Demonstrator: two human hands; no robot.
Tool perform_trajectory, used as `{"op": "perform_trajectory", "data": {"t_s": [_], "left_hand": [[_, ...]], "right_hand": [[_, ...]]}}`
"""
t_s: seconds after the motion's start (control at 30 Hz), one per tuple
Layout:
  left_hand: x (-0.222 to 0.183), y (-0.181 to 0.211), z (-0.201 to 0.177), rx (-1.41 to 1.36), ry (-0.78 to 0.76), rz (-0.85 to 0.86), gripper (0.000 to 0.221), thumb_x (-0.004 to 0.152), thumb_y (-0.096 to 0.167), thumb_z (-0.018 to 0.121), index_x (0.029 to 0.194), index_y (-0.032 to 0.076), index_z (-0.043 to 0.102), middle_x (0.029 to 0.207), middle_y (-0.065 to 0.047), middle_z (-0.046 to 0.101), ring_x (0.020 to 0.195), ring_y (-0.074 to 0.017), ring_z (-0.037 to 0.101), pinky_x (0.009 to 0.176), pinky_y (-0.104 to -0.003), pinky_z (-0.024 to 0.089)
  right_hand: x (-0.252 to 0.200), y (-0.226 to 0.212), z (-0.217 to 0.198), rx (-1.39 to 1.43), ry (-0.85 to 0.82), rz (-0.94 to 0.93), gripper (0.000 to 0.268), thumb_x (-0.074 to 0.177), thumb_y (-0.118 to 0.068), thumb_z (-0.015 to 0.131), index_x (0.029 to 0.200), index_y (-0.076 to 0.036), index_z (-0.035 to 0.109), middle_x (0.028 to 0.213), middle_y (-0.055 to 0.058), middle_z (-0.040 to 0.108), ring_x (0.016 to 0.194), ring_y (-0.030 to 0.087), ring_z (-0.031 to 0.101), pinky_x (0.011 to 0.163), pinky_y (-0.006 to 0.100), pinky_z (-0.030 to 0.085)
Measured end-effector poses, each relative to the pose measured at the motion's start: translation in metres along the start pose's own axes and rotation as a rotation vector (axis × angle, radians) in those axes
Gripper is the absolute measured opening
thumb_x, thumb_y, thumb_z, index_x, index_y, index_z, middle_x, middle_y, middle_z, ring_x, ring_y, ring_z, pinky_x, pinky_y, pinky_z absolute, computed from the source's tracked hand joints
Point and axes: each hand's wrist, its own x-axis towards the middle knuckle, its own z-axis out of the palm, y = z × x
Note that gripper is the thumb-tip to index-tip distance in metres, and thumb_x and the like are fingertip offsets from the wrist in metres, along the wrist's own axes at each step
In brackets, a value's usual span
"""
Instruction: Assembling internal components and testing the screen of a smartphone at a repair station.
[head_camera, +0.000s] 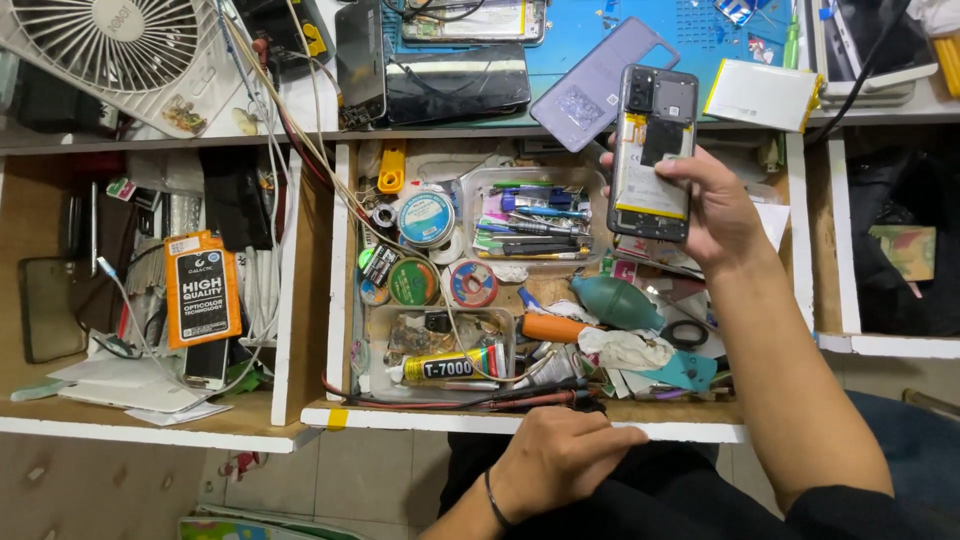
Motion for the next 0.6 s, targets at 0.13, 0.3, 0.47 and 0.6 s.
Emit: {"op": "perform_trajectory", "data": {"t_s": [0.13, 0.3, 0.47, 0.6], "left_hand": [[0.012, -0.018, -0.018, 0.077, -0.014, -0.006, 0.017, 0.102, 0.005, 0.061, 0.117, 0.012, 0.064, 0.068, -0.005, 0.051, 0.053, -0.0261, 0.050, 0.049, -0.037, 0.042], [0.047, -0.031, -0.058, 0.390, 0.094, -0.016, 0.022, 0.093, -0.007, 0.058, 0.108, 0.008, 0.065, 0.080, -0.008, 0.073, 0.051, -0.0193, 0.059, 0.040, -0.034, 0.040], [0.049, 0.000, -0.020, 0.271, 0.065, 0.028, 0.039, 0.081, -0.015, 0.060, 0.110, 0.011, 0.066, 0.096, -0.008, 0.071, 0.068, -0.0246, 0.067, 0.050, -0.036, 0.050], [0.014, 0.013, 0.052, -0.011, -0.225, 0.076, 0.026, 0.094, 0.007, 0.054, 0.117, 0.019, 0.060, 0.110, -0.003, 0.065, 0.085, -0.0272, 0.067, 0.065, -0.040, 0.050]], "right_hand": [[-0.005, 0.005, -0.013, -0.113, -0.046, -0.041, 0.065, 0.082, -0.008, 0.064, 0.143, 0.004, 0.047, 0.126, 0.026, 0.065, 0.115, 0.033, 0.067, 0.094, 0.043, 0.059], [-0.015, 0.003, -0.004, -0.216, -0.044, -0.230, 0.084, 0.081, -0.008, 0.065, 0.156, -0.008, 0.027, 0.130, 0.023, 0.058, 0.103, 0.038, 0.070, 0.087, 0.046, 0.063], [-0.015, 0.004, -0.022, -0.125, -0.091, -0.273, 0.125, 0.085, -0.007, 0.076, 0.165, -0.030, -0.017, 0.154, 0.032, 0.047, 0.103, 0.041, 0.076, 0.082, 0.048, 0.068], [-0.018, 0.002, -0.030, -0.298, -0.109, -0.309, 0.084, 0.092, -0.002, 0.056, 0.162, -0.034, 0.023, 0.165, 0.020, 0.041, 0.112, 0.047, 0.063, 0.094, 0.057, 0.057]]}}
